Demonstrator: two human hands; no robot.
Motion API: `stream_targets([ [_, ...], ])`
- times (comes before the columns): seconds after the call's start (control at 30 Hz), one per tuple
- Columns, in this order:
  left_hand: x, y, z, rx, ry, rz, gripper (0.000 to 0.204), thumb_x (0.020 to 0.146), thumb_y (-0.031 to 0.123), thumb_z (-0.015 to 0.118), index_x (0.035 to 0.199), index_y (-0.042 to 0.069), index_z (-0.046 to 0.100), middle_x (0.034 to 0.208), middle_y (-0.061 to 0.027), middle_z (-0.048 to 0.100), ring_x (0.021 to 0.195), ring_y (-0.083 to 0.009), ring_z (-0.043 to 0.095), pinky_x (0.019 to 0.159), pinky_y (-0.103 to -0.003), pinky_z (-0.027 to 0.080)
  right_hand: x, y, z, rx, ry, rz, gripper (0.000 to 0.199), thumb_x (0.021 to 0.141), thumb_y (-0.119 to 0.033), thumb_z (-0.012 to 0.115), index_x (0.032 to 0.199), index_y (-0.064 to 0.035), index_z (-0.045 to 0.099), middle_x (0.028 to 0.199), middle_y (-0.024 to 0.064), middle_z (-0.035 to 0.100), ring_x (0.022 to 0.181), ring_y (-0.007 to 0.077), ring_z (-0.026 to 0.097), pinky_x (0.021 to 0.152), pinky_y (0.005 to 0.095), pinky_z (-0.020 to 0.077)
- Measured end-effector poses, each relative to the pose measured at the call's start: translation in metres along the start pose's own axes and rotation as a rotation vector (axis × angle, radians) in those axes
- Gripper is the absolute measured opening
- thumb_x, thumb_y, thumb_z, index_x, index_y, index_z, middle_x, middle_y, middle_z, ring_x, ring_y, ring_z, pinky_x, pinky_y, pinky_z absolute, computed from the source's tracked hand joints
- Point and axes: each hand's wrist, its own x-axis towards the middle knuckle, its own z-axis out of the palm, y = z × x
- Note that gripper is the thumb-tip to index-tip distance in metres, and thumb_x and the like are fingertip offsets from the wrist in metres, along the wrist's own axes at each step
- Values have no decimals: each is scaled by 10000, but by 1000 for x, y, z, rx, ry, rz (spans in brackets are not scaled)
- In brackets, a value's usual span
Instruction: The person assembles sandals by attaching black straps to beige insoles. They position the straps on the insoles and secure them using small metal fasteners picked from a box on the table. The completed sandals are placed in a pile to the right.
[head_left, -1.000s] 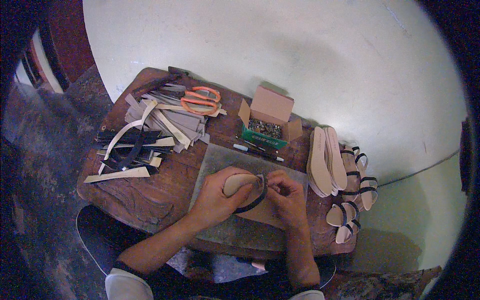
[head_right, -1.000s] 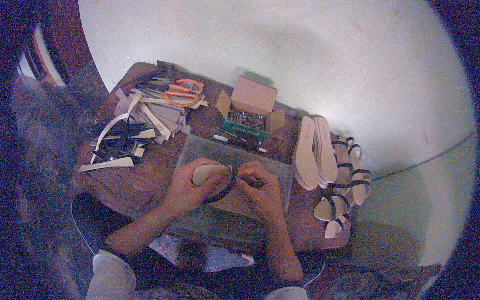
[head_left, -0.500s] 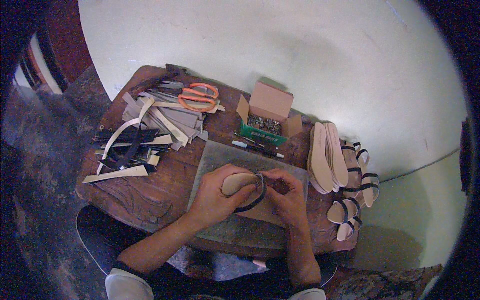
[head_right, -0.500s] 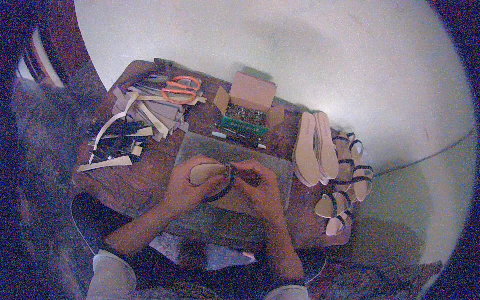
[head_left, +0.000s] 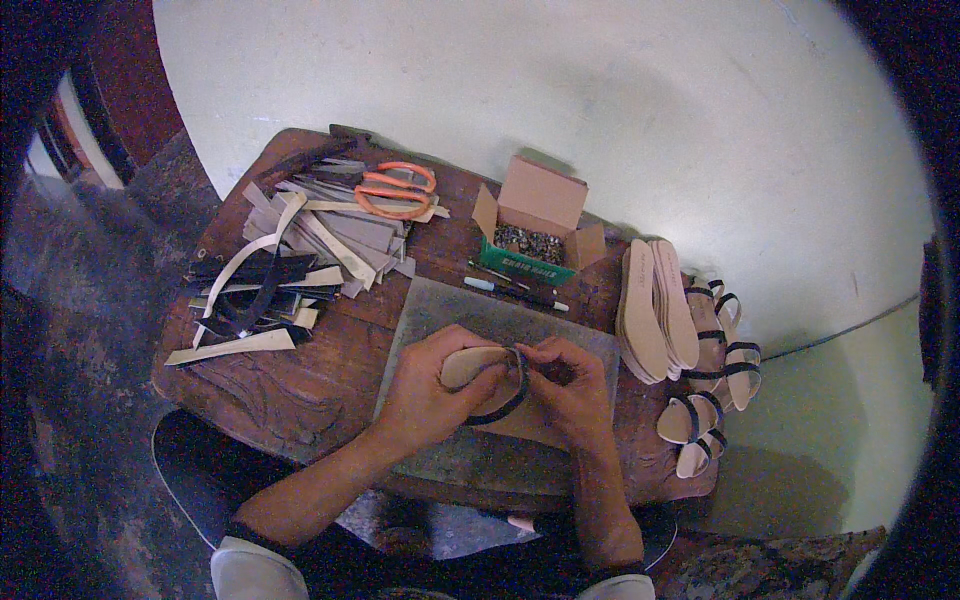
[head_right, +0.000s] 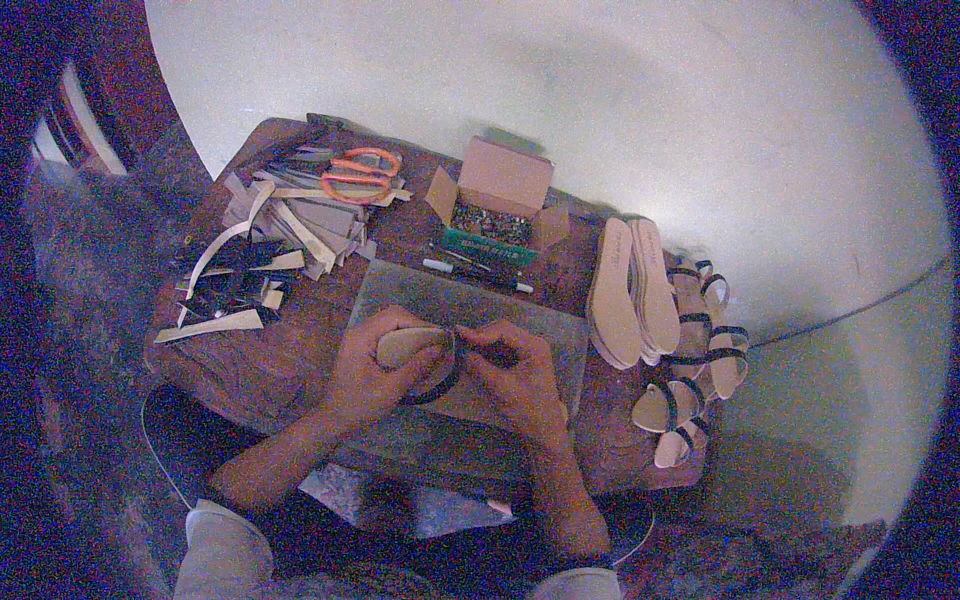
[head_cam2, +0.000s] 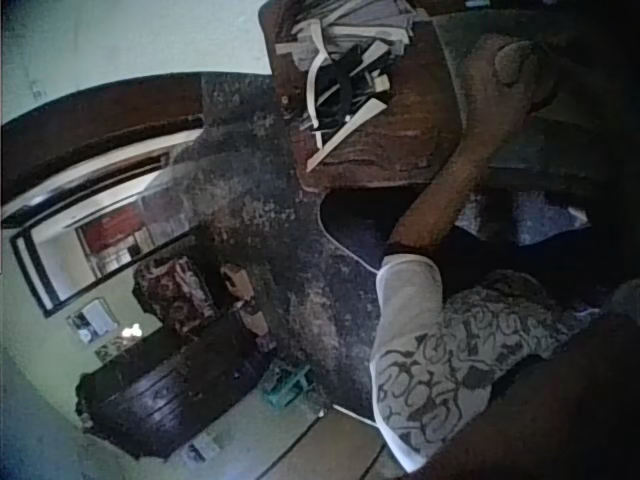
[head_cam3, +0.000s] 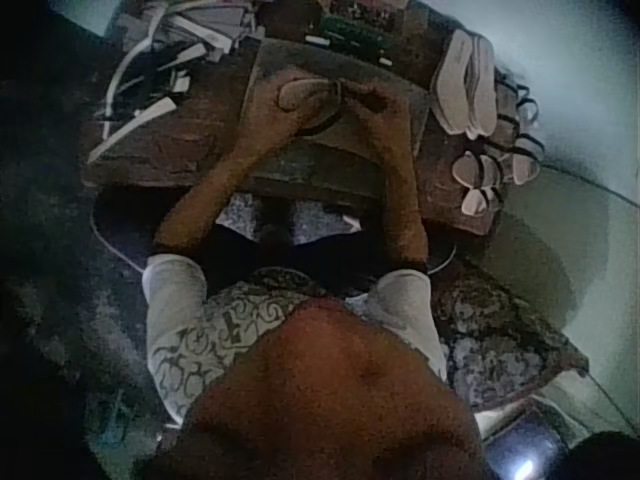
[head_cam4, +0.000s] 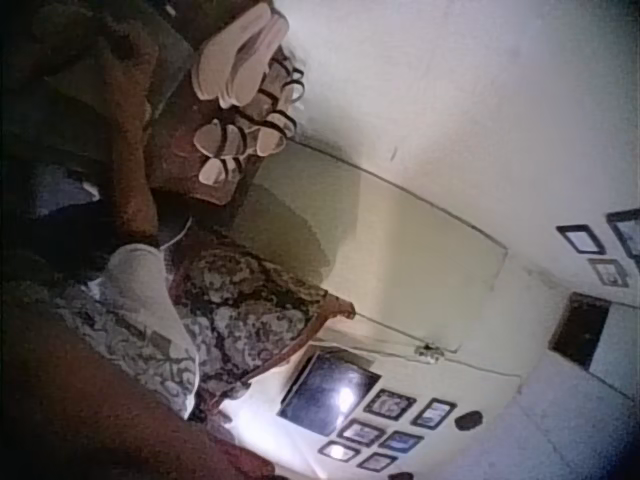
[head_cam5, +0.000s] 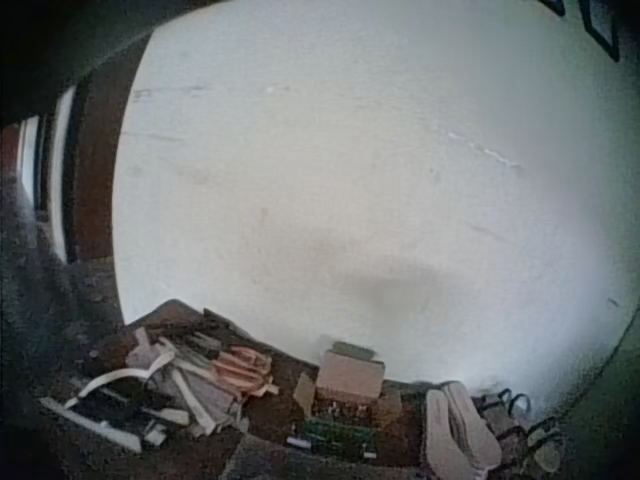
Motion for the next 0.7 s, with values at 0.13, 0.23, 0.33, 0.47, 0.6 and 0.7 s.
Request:
stream_targets([
  [0.13, 0, -3, 1, -11, 2, 4, 161, 789, 85, 696, 928, 33, 635, 849, -100, 640, 784, -193, 634, 685, -308, 489, 0, 1, 0, -10, 17, 22, 154, 731, 100, 635, 839, -8, 641, 858, 55, 618, 817, 132, 579, 782, 255, 458],
  [0.23, -1, -2, 1, 2, 5, -16, 157, 791, 90, 695, 923, 30, 633, 840, -102, 639, 780, -195, 633, 680, -307, 488, 0, 1, 2, 19, 16, 27, 140, 733, 97, 633, 827, -6, 647, 840, 56, 618, 814, 130, 582, 779, 251, 459],
  [0.33, -1, 0, 1, 12, 3, -31, 151, 793, 90, 692, 918, 28, 634, 833, -105, 638, 776, -197, 633, 676, -309, 487, 0, 1, 2, 25, 12, 30, 132, 734, 97, 628, 815, -4, 649, 825, 58, 617, 814, 129, 586, 781, 252, 460],
  [0.47, -2, -2, 0, 30, 5, -27, 141, 791, 82, 689, 909, 25, 636, 835, -109, 639, 771, -208, 636, 675, -317, 487, 0, 1, 4, 43, 14, 44, 115, 731, 96, 627, 785, -5, 635, 813, 54, 614, 816, 126, 589, 790, 252, 462],
  [0.6, -1, -2, 0, 75, 16, 64, 137, 786, 74, 686, 903, 21, 640, 838, -117, 638, 769, -238, 639, 676, -329, 489, 0, 6, 4, 102, 18, 70, 114, 729, 94, 622, 761, -15, 610, 807, 41, 608, 811, 119, 581, 805, 253, 459],
  [0.7, -1, -3, 1, 72, 17, 118, 140, 784, 72, 684, 907, 18, 645, 836, -122, 637, 773, -254, 640, 675, -334, 490, 1, 8, 2, 48, 11, 72, 117, 729, 90, 610, 754, -24, 600, 801, 31, 601, 808, 113, 571, 799, 254, 450],
])
